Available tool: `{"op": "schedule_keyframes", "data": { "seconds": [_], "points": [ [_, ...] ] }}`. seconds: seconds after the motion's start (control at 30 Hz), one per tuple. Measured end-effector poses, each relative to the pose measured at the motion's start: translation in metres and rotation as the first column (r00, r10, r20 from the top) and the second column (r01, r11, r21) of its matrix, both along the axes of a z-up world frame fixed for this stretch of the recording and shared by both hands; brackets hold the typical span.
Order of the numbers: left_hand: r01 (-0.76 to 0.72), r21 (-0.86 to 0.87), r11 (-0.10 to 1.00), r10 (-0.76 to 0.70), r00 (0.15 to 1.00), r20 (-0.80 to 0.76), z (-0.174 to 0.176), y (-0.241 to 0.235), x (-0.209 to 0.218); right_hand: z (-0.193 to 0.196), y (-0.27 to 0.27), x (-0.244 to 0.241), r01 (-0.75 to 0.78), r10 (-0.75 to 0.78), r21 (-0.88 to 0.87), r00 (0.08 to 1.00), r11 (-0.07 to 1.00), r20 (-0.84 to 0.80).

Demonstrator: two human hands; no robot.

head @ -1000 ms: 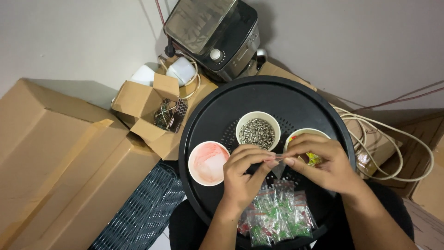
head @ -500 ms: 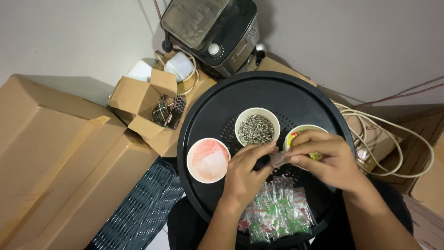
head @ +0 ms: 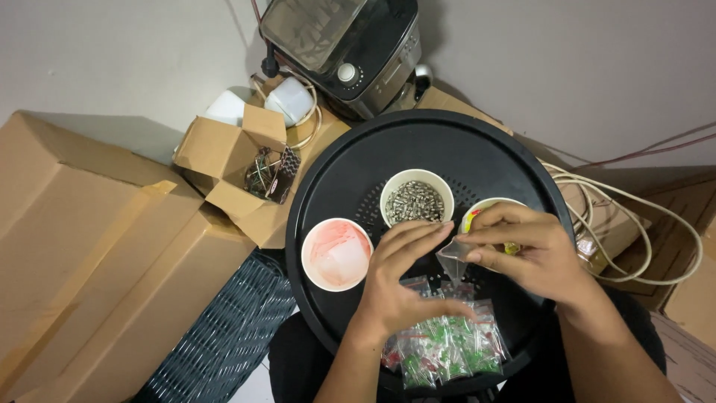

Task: The person is sorting and packaging green LEDs by picking them from a bowl and placing them into small plastic bags on a tray.

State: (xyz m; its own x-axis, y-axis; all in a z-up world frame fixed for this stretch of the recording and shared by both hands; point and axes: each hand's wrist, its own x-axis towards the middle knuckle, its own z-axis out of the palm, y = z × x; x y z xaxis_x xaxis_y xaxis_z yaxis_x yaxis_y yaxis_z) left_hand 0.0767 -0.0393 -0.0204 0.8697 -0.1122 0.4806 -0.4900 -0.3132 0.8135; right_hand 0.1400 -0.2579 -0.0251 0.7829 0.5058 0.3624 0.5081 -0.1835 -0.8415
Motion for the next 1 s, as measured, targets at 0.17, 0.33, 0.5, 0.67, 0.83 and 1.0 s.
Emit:
{"op": "schedule_keyframes", "data": {
  "seconds": [0.17,0.33,0.5,0.67,0.83,1.0],
  "points": [
    [-0.058,0.022,0.998,0.059,0.996,-0.070,-0.012,-0.005,0.004,0.012,0.011,0.001,0.001,-0.001,0.088,1.000,0.996,-0.008],
    [-0.141,-0.015,0.990,0.142,0.986,0.085,-0.031,-0.008,0.009,0.019,0.017,0.001,0.026,-0.023,0.156,0.999,0.987,-0.023],
    [-0.081,-0.138,0.987,0.094,0.992,0.086,-0.008,-0.008,0.006,0.019,0.017,0.002,0.030,-0.027,0.138,0.999,0.990,-0.021],
    [-0.076,-0.245,0.966,0.108,0.987,0.119,-0.012,-0.012,0.010,0.018,0.018,0.001,-0.008,0.013,0.141,0.999,0.990,-0.033],
    [-0.084,-0.282,0.956,0.120,0.987,0.111,-0.012,-0.010,0.010,0.013,0.015,0.002,-0.052,0.064,0.173,0.996,0.984,-0.066],
    [-0.072,-0.108,0.992,0.076,0.996,0.039,-0.007,-0.006,0.003,0.015,0.009,-0.001,0.307,-0.315,-0.076,0.939,0.949,-0.137]
  ]
}}
